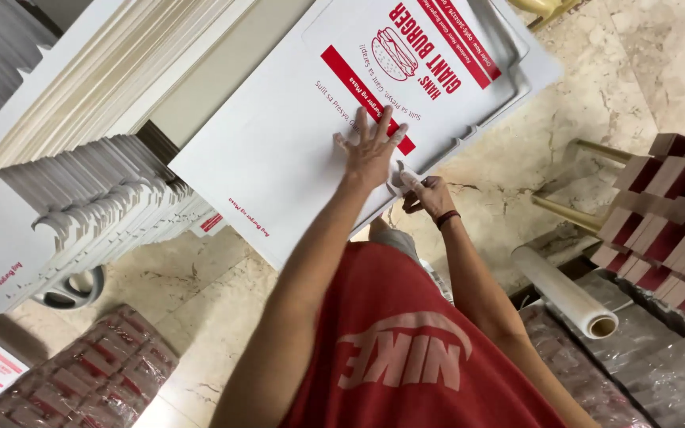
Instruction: Stripping waste material from die-cut cardboard sheets and stacking the resulting burger boxes.
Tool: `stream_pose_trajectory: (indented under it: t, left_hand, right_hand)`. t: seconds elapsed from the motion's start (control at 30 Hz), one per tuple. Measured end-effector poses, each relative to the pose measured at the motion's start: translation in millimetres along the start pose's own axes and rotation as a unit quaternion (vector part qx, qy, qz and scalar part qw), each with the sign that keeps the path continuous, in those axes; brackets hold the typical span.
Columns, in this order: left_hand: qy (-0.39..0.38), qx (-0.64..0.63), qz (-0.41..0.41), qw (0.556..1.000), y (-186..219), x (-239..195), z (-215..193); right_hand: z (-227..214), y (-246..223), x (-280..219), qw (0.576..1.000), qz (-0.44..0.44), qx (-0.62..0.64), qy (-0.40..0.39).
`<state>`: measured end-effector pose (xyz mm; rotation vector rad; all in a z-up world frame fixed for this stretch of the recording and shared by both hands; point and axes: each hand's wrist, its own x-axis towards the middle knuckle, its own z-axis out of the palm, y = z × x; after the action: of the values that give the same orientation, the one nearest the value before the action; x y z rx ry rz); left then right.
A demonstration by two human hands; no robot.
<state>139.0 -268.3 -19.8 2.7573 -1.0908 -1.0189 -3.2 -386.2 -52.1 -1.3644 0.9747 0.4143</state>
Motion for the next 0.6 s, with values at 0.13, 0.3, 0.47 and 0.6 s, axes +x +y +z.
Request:
stream_pose_trajectory:
  t: [0.13, 0.3, 0.47, 0.6]
  left_hand:
    - [-0.027, -0.078, -0.034, 0.996, -2.3, -38.4, -11.4]
    - [-0.020, -0.031, -0.095, 0.995, 3.0, -26.4, 36.3]
    - [-0.017, -0.024, -0.088, 0.996, -6.5, -17.0, 47.2]
    - [0.000, 0.017, -0.089, 0.996, -4.3, -18.3, 50.6]
  right_hand:
    - [7.2, 6.1, 7.5, 0.996, 0.022, -0.082, 0.006]
    - [21.4, 0.7, 2.9, 0.957, -0.047, -0.284, 0.044]
    - [25.3, -16.7, 4.3, 0.944, -0.024, -0.329, 0.009]
    - [13.8, -15.3, -13.2, 0.973, -0.102, -0.208, -0.008]
